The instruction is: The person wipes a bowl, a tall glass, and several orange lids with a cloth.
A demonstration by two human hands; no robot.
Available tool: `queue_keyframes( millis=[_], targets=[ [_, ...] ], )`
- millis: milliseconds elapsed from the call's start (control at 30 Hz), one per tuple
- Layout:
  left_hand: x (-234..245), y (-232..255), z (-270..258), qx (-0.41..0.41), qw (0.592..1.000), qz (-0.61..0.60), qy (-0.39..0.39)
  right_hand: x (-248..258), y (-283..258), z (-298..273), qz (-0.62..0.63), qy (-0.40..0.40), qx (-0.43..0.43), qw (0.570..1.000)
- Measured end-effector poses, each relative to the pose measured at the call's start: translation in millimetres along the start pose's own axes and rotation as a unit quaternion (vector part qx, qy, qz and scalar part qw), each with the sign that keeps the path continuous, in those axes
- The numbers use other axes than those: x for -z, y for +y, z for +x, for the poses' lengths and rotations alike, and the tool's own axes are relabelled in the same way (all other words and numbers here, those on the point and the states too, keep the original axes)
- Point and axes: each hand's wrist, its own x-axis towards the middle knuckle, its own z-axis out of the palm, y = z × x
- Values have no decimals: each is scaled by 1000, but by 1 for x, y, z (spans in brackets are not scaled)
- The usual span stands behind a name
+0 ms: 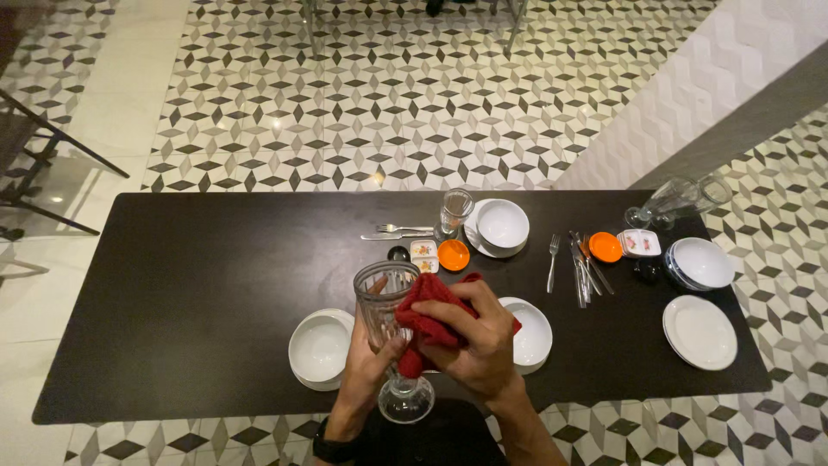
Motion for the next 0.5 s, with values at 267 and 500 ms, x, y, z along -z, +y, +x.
queue_keyframes(
  millis=[267,500],
  targets=[
    [-9,-12,1,-15,994,42,96,-9,3,4,28,41,-31,998],
    [-11,-13,7,-53,986,35,157,-6,10,-12,88,-54,-75,992]
  ],
)
